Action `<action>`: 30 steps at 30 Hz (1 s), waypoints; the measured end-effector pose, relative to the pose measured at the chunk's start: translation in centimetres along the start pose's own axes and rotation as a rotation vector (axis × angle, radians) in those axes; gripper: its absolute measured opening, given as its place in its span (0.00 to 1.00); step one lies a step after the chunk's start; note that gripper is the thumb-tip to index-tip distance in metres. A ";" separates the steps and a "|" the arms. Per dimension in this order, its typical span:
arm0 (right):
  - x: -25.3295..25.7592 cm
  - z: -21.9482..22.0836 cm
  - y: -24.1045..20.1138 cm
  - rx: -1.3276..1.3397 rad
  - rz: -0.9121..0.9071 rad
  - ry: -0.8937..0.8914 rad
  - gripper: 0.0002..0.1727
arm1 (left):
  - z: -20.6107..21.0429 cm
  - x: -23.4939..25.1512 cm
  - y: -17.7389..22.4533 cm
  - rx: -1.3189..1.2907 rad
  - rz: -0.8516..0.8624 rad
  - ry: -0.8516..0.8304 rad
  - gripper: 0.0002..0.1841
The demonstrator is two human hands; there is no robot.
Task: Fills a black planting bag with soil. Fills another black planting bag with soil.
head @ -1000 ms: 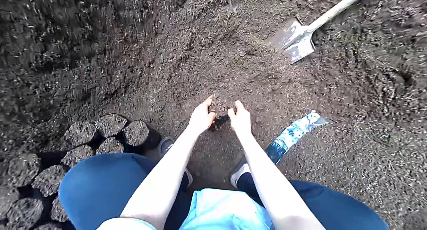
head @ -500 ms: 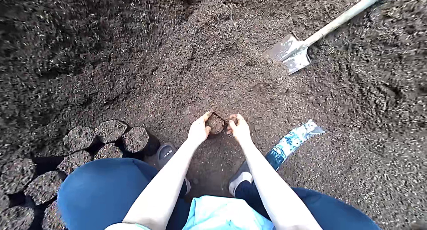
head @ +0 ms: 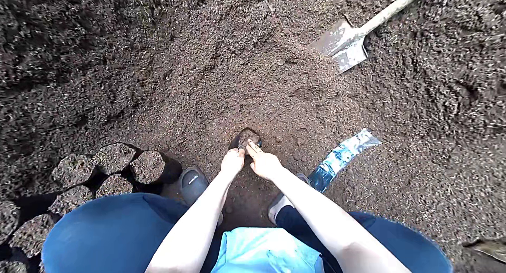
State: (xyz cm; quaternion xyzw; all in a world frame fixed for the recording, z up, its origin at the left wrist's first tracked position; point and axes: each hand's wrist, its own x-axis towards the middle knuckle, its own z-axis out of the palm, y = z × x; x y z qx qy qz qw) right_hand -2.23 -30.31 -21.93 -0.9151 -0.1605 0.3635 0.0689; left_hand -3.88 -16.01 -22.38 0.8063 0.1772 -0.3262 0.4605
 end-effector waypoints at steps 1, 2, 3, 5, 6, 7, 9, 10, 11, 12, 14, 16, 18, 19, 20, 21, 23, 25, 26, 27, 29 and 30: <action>0.2 -0.1 0.1 -0.011 0.001 -0.012 0.39 | 0.2 0.1 0.2 0.007 -0.003 0.012 0.26; 0.3 -0.5 0.3 -0.016 -0.009 -0.037 0.38 | 0.3 0.2 0.3 0.013 0.001 0.017 0.27; 0.2 -1.4 0.6 -0.005 -0.036 -0.063 0.36 | 0.5 0.4 0.2 0.020 0.020 0.024 0.26; -0.3 -3.9 1.6 0.125 -0.117 -0.030 0.29 | -0.1 0.6 -0.1 0.043 0.048 0.029 0.26; -0.8 -5.0 2.0 0.245 -0.134 0.066 0.25 | -0.8 0.5 -0.2 0.035 0.029 0.033 0.27; -1.1 -5.6 2.5 0.363 -0.101 0.188 0.21 | -1.3 0.2 -0.3 0.009 -0.019 0.045 0.29; -0.6 -5.9 3.5 0.476 0.102 0.325 0.28 | -1.9 0.1 -0.2 -0.086 -0.126 0.069 0.34; 0.2 -5.4 3.9 0.482 0.202 0.301 0.37 | -1.8 0.3 -0.1 -0.131 -0.168 0.074 0.39; 1.1 -4.7 4.1 0.474 0.259 0.218 0.44 | -1.5 0.6 0.3 -0.166 -0.197 0.057 0.43; 2.0 -4.0 4.0 0.454 0.264 0.140 0.44 | -1.3 1.0 0.8 -0.183 -0.214 0.031 0.43; 3.0 -3.8 3.0 0.381 0.193 0.084 0.33 | -1.0 1.9 1.9 -0.122 -0.221 -0.011 0.40; 3.0 -4.2 2.0 0.306 0.129 0.107 0.25 | -0.9 2.7 2.8 -0.014 -0.238 -0.019 0.38; 2.6 -4.5 2.0 0.281 0.071 0.071 0.23 | -0.7 3.6 2.9 0.075 -0.265 -0.028 0.38; 2.6 -5.1 2.7 0.294 0.028 0.047 0.23 | -0.7 4.0 2.9 0.122 -0.266 -0.038 0.38; 2.8 -5.8 3.7 0.335 -0.024 0.039 0.24 | -1.0 4.2 2.8 0.178 -0.258 -0.054 0.38; 3.3 -6.9 5.3 0.404 -0.072 0.064 0.25 | -1.5 4.4 2.8 0.244 -0.241 -0.076 0.38; 5.1 -9.8 9.5 0.522 -0.096 0.210 0.27 | -2.8 4.0 2.9 0.334 -0.201 -0.098 0.34; 7.3 -13.7 14.4 0.476 0.033 0.409 0.27 | -4.4 2.4 3.3 0.385 -0.166 -0.077 0.28; 8.5 -15.4 16.7 0.434 0.134 0.519 0.29 | -5.1 1.6 3.7 0.400 -0.149 -0.048 0.25; 9.7 -17.0 18.8 0.393 0.229 0.639 0.31 | -5.7 0.8 4.0 0.417 -0.126 -0.009 0.23; 12.3 -18.7 21.8 0.346 0.390 0.792 0.31 | -6.6 -0.7 4.3 0.449 -0.095 0.061 0.22; 13.7 -18.6 22.5 0.337 0.435 0.815 0.31 | -7.0 -1.2 4.2 0.461 -0.083 0.086 0.23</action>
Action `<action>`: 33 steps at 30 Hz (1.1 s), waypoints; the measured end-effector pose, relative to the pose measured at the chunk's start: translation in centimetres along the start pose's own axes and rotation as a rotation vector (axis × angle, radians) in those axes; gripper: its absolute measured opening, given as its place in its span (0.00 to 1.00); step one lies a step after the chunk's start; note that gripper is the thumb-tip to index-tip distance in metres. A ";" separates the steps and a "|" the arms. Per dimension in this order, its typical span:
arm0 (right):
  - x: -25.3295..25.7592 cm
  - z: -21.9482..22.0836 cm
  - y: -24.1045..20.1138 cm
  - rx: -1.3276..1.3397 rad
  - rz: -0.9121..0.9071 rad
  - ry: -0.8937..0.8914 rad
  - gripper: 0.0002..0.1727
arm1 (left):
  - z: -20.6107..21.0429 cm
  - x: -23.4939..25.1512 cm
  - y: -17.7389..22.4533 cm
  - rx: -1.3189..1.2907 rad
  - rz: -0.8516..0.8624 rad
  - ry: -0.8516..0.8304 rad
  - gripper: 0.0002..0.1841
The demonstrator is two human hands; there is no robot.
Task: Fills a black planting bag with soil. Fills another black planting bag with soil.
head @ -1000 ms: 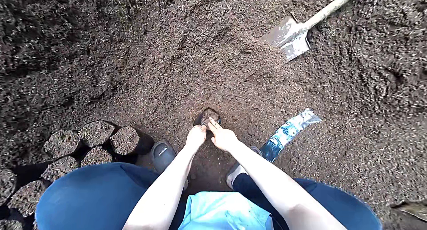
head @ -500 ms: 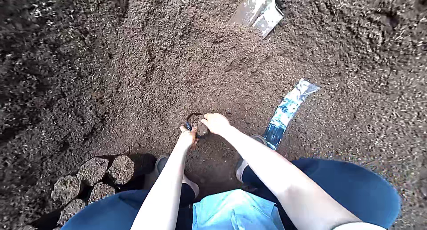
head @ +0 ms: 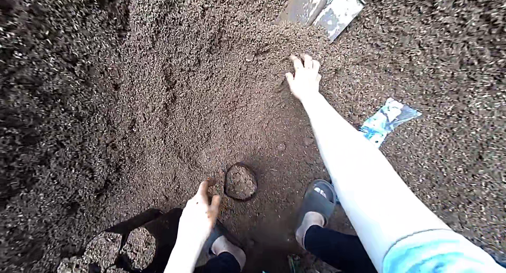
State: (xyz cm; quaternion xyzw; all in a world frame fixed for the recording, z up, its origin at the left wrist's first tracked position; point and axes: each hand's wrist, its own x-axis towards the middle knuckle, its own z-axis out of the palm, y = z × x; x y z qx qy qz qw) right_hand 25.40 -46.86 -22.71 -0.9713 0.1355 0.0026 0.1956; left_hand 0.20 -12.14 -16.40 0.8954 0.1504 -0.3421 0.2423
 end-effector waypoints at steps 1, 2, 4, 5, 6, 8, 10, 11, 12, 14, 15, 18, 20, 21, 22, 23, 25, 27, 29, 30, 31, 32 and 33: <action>0.4 1.5 0.0 -0.002 0.026 -0.003 0.30 | -0.1 -0.3 -0.5 0.000 0.004 0.018 0.23; 0.2 3.3 -0.3 0.011 0.048 -0.039 0.31 | -0.2 -0.5 -1.0 -0.012 0.004 0.028 0.22; -1.9 7.7 -0.8 0.047 0.081 -0.182 0.37 | -0.1 -0.2 -1.9 -0.046 -0.003 0.032 0.21; -3.6 9.9 -1.1 0.052 0.087 -0.261 0.41 | -0.2 0.1 -2.0 -0.058 -0.006 0.031 0.20; -5.4 11.8 -1.5 0.047 0.086 -0.335 0.44 | -0.1 0.4 -2.0 -0.069 0.012 0.038 0.20; -8.4 14.5 -2.2 -0.026 0.049 -0.451 0.45 | 0.3 0.7 -2.2 -0.071 0.118 0.089 0.19; -10.7 15.7 -2.1 -0.085 0.016 -0.549 0.44 | 1.0 0.7 -2.4 -0.057 0.249 0.175 0.19; -11.4 15.7 -1.9 -0.108 -0.003 -0.601 0.44 | 1.3 0.6 -2.4 -0.054 0.301 0.212 0.18; -11.9 15.3 -1.8 -0.111 -0.008 -0.658 0.43 | 1.7 0.5 -2.3 -0.059 0.350 0.254 0.17; -12.9 13.8 -1.9 -0.082 -0.007 -0.751 0.42 | 2.6 0.3 -2.2 -0.077 0.427 0.311 0.16; -13.4 12.5 -2.3 -0.048 -0.011 -0.766 0.40 | 3.1 0.2 -2.1 -0.087 0.437 0.309 0.16; -16.2 6.8 -4.6 0.117 -0.080 -0.743 0.37 | 4.2 -0.4 -1.3 -0.120 0.357 0.206 0.20; -19.0 2.7 -6.8 0.307 -0.133 -0.725 0.30 | 4.5 -0.7 -0.6 -0.169 0.258 0.160 0.28; -20.6 1.1 -8.0 0.455 -0.111 -0.741 0.29 | 4.6 -0.6 -0.4 -0.206 0.189 0.129 0.35; -22.3 -0.2 -9.1 0.616 -0.045 -0.773 0.28 | 4.5 -0.5 -0.3 -0.233 0.118 0.070 0.40; -24.0 -1.0 -10.2 0.769 0.033 -0.807 0.28 | 4.3 -0.3 -0.4 -0.248 0.068 0.006 0.42; -26.2 -1.3 -11.4 0.880 0.091 -0.857 0.28 | 4.2 0.5 -0.5 -0.233 0.040 -0.074 0.37; -27.0 -0.1 -11.4 0.659 -0.040 -0.772 0.30 | 4.2 1.0 -0.5 -0.194 0.082 -0.069 0.29; -27.3 1.3 -11.4 0.359 -0.182 -0.636 0.24 | 3.9 1.0 -0.3 -0.177 0.121 -0.047 0.25; -27.7 1.8 -11.4 0.248 -0.219 -0.574 0.22 | 4.0 0.9 -0.3 -0.174 0.127 -0.041 0.25; -28.1 2.1 -11.4 0.182 -0.244 -0.530 0.21 | 4.1 0.8 -0.3 -0.183 0.125 -0.031 0.24; -28.5 2.2 -11.2 0.146 -0.265 -0.500 0.21 | 4.3 0.8 -0.3 -0.198 0.120 -0.019 0.25; -28.9 2.1 -11.0 0.126 -0.290 -0.474 0.21 | 4.4 0.8 -0.3 -0.219 0.111 -0.011 0.25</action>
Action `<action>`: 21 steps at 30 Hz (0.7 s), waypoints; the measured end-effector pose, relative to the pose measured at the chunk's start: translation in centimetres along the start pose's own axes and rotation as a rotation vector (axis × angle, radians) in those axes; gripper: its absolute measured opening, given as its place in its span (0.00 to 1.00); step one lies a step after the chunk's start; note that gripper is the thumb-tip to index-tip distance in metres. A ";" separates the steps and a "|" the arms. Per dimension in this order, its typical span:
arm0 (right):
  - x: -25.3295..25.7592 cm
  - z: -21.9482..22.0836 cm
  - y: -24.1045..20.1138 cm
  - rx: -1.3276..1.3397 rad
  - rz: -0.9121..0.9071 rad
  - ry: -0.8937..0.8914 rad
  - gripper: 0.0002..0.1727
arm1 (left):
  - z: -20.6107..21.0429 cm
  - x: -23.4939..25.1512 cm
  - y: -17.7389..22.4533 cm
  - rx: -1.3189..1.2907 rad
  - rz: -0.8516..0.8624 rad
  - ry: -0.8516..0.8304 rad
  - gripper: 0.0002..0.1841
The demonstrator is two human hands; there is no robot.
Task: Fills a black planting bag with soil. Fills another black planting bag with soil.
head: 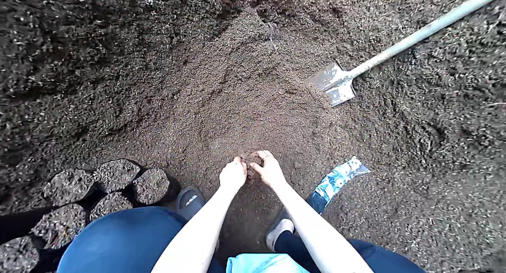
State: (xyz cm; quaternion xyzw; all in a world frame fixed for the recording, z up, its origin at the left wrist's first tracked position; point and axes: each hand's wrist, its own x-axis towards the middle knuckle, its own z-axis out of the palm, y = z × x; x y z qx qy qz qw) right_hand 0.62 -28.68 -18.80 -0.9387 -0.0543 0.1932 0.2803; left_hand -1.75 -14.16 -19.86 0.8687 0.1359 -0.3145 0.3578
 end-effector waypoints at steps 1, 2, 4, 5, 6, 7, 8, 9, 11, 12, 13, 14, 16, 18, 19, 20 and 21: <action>-0.4 0.2 0.1 -0.033 -0.023 0.021 0.21 | 0.0 0.0 0.0 -0.027 -0.012 0.011 0.25; -0.7 0.6 0.2 -0.071 -0.047 0.050 0.20 | -0.1 0.1 0.0 -0.042 -0.016 0.014 0.25; -0.9 1.6 0.9 -0.143 -0.078 0.106 0.18 | -0.4 0.4 0.0 -0.046 -0.004 -0.006 0.26; -0.9 1.9 1.2 -0.160 -0.083 0.109 0.18 | -0.4 0.4 -0.1 -0.043 0.010 -0.014 0.25; -0.8 1.7 1.4 -0.155 -0.085 0.093 0.19 | -0.4 0.4 -0.1 -0.038 0.013 -0.013 0.25; -0.7 1.2 1.6 -0.131 -0.100 0.083 0.20 | -0.5 0.4 -0.1 -0.036 0.003 -0.007 0.25; -0.9 0.8 1.9 -0.114 -0.130 0.085 0.22 | -0.6 0.4 -0.3 -0.035 -0.017 -0.007 0.27; -1.4 0.5 2.3 -0.141 -0.171 0.095 0.25 | -0.5 0.4 -0.5 -0.034 -0.041 -0.024 0.31; -2.8 0.9 3.2 -0.312 -0.239 0.091 0.28 | -0.2 0.6 -1.1 -0.025 -0.051 -0.106 0.35; -3.5 1.2 3.4 -0.394 -0.229 0.031 0.31 | 0.0 0.7 -1.3 -0.018 -0.025 -0.143 0.34; -3.9 1.6 3.4 -0.453 -0.186 -0.048 0.34 | 0.3 0.7 -1.3 -0.002 0.010 -0.162 0.30; -4.1 1.8 3.2 -0.484 -0.133 -0.110 0.36 | 0.4 0.7 -1.3 0.015 0.044 -0.161 0.27; -3.7 2.0 2.8 -0.516 -0.058 -0.167 0.35 | 0.5 0.9 -1.2 0.026 0.083 -0.154 0.25; -3.5 2.5 2.6 -0.528 -0.017 -0.188 0.36 | 0.8 1.0 -1.3 0.010 0.095 -0.126 0.25; -3.5 2.8 2.6 -0.529 -0.005 -0.193 0.36 | 0.8 1.0 -1.3 0.001 0.095 -0.110 0.25; -3.3 2.8 2.6 -0.526 0.004 -0.204 0.36 | 0.9 1.2 -1.3 0.000 0.094 -0.099 0.25; -3.0 2.5 2.4 -0.517 0.008 -0.227 0.35 | 0.9 1.3 -1.3 0.007 0.096 -0.085 0.25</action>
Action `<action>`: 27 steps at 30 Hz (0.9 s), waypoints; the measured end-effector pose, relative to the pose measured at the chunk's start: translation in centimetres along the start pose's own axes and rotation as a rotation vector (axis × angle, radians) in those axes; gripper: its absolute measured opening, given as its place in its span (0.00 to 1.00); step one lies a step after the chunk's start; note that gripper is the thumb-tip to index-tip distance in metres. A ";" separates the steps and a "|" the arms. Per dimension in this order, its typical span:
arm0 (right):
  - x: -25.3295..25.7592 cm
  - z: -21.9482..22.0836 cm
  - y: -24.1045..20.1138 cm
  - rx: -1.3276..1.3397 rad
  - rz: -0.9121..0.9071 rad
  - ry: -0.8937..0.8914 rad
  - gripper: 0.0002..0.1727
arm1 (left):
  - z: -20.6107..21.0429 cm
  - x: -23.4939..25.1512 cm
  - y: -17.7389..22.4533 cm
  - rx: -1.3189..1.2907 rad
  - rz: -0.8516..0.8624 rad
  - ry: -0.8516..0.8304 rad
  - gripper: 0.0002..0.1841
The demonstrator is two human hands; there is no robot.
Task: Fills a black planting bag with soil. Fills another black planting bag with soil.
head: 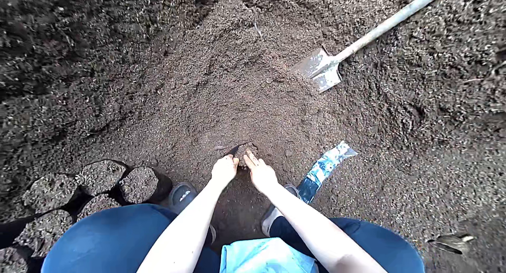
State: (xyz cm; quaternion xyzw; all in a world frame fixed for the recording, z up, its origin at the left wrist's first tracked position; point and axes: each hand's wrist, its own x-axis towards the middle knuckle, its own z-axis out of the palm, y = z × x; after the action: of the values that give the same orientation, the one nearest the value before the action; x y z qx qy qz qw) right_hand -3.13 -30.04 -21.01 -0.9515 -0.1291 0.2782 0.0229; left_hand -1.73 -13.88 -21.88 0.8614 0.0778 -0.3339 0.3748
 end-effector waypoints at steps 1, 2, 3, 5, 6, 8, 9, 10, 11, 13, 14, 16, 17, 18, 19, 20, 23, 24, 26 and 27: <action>0.1 -0.9 0.3 0.016 -0.018 -0.038 0.34 | 0.2 0.1 -0.1 0.009 0.003 0.013 0.24; 0.3 -2.3 0.9 0.055 -0.053 -0.079 0.33 | 0.3 0.3 -0.1 0.009 0.004 0.022 0.24; 0.6 -3.7 1.9 0.141 -0.101 -0.081 0.31 | 0.0 0.3 -0.1 0.000 -0.005 0.030 0.24; 1.6 -5.2 4.6 0.417 -0.161 0.029 0.27 | -0.7 0.3 0.2 -0.059 -0.057 0.032 0.29; 2.2 -5.0 5.8 0.582 -0.124 0.082 0.25 | -1.0 0.4 0.3 -0.106 -0.086 0.011 0.35; 3.3 -3.8 7.0 0.864 0.056 -0.021 0.32 | -1.2 1.0 0.4 -0.173 -0.149 -0.065 0.47; 3.6 -3.1 6.9 0.963 0.152 -0.138 0.36 | -1.0 1.4 0.5 -0.190 -0.182 -0.101 0.50; 3.9 -2.7 6.6 1.045 0.213 -0.247 0.38 | -0.9 1.7 0.6 -0.201 -0.210 -0.139 0.50; 4.3 -2.6 6.1 1.080 0.236 -0.311 0.38 | -1.0 1.9 0.9 -0.219 -0.229 -0.170 0.49; 5.2 -2.8 5.2 1.039 0.213 -0.317 0.35 | -1.2 2.2 1.4 -0.250 -0.232 -0.188 0.45; 5.5 -2.9 4.9 0.998 0.182 -0.297 0.33 | -1.3 2.3 1.5 -0.253 -0.227 -0.189 0.44; 6.2 -1.8 4.9 0.898 0.111 -0.217 0.32 | -0.9 2.4 1.7 -0.208 -0.225 -0.170 0.42; 6.6 -1.4 4.8 0.838 0.094 -0.170 0.33 | -0.7 2.7 1.7 -0.173 -0.227 -0.148 0.42; 6.7 -1.3 4.6 0.771 0.094 -0.127 0.34 | -0.4 3.0 1.7 -0.141 -0.234 -0.120 0.43; 6.5 -1.5 4.1 0.705 0.105 -0.099 0.35 | -0.2 3.4 1.5 -0.113 -0.237 -0.096 0.44; 6.1 -2.0 3.6 0.637 0.112 -0.078 0.36 | 0.0 3.7 1.4 -0.094 -0.237 -0.082 0.44; 4.9 -3.3 2.8 0.472 0.076 -0.087 0.31 | -0.2 3.6 1.3 0.017 -0.238 -0.048 0.41; 4.7 -3.7 3.0 0.461 0.048 -0.103 0.29 | -0.5 3.2 1.4 0.065 -0.229 -0.029 0.39; 4.7 -4.8 4.0 0.491 0.009 -0.165 0.28 | -1.1 2.3 1.4 0.078 -0.169 -0.003 0.36; 4.7 -5.5 4.6 0.543 0.001 -0.202 0.26 | -1.4 1.8 1.2 0.057 -0.125 -0.006 0.33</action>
State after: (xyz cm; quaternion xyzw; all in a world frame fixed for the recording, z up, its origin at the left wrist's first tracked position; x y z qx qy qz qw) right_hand 4.72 -33.13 -19.35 -0.8782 -0.0511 0.3959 0.2636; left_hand 0.81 -13.90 -21.59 0.8642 0.1207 -0.3612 0.3289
